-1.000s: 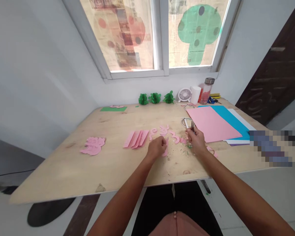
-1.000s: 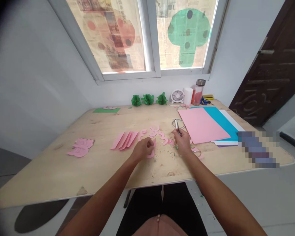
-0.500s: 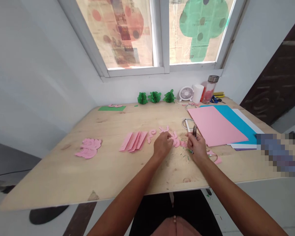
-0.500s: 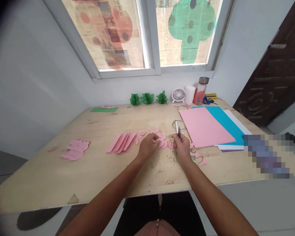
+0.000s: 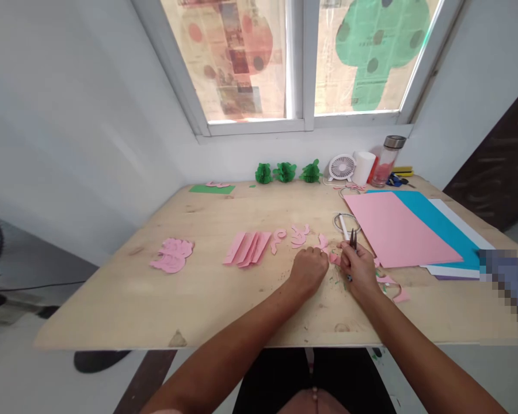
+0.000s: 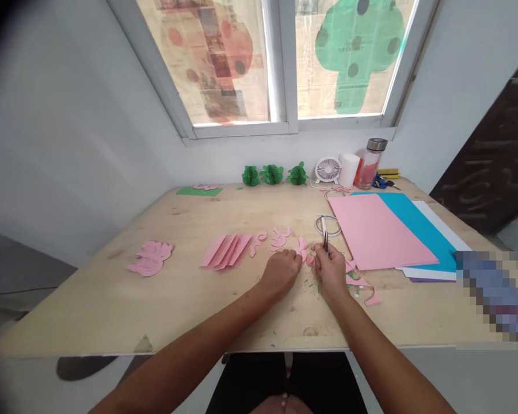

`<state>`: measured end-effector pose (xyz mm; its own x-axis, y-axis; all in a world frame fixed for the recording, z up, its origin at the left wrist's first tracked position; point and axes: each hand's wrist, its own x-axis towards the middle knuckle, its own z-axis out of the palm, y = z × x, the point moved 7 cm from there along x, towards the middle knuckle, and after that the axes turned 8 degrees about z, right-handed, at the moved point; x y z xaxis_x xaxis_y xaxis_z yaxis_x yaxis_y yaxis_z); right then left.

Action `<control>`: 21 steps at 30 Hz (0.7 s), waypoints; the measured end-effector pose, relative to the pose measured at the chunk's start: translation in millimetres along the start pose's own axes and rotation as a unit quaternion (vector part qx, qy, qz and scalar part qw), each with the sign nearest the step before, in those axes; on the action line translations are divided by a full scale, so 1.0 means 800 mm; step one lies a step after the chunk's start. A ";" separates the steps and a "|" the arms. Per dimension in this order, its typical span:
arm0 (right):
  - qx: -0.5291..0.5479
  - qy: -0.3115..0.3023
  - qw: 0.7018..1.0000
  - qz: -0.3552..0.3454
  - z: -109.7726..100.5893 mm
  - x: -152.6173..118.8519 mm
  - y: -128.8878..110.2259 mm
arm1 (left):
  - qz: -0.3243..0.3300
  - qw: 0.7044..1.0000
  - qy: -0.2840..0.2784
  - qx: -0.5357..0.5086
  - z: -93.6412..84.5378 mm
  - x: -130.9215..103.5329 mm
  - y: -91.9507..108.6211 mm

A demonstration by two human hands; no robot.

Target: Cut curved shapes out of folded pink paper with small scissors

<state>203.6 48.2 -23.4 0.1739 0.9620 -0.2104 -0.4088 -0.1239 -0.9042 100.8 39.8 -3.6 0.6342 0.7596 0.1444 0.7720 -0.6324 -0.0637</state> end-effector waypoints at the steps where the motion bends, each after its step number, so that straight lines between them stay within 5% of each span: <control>1: -0.006 0.000 1.000 0.002 0.000 0.000 0.000 | 0.017 1.000 0.004 0.005 -0.001 0.000 0.002; 7: -0.005 -0.010 1.000 0.000 0.001 0.002 0.003 | -0.001 0.998 0.051 -0.022 -0.004 -0.002 -0.015; 17: -0.050 -0.004 0.999 0.001 0.003 -0.002 0.001 | -0.199 0.966 0.152 -0.059 -0.052 -0.028 -0.144; 21: -0.070 -0.007 0.997 -0.010 0.013 -0.008 -0.012 | -0.193 0.975 0.095 -0.048 -0.032 -0.048 -0.153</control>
<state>197.0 45.4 -9.1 0.1683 0.9677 -0.1877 -0.2759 -0.1366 -0.9514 -18.8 84.2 23.5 0.2699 0.9078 0.3211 0.9384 -0.3228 0.1238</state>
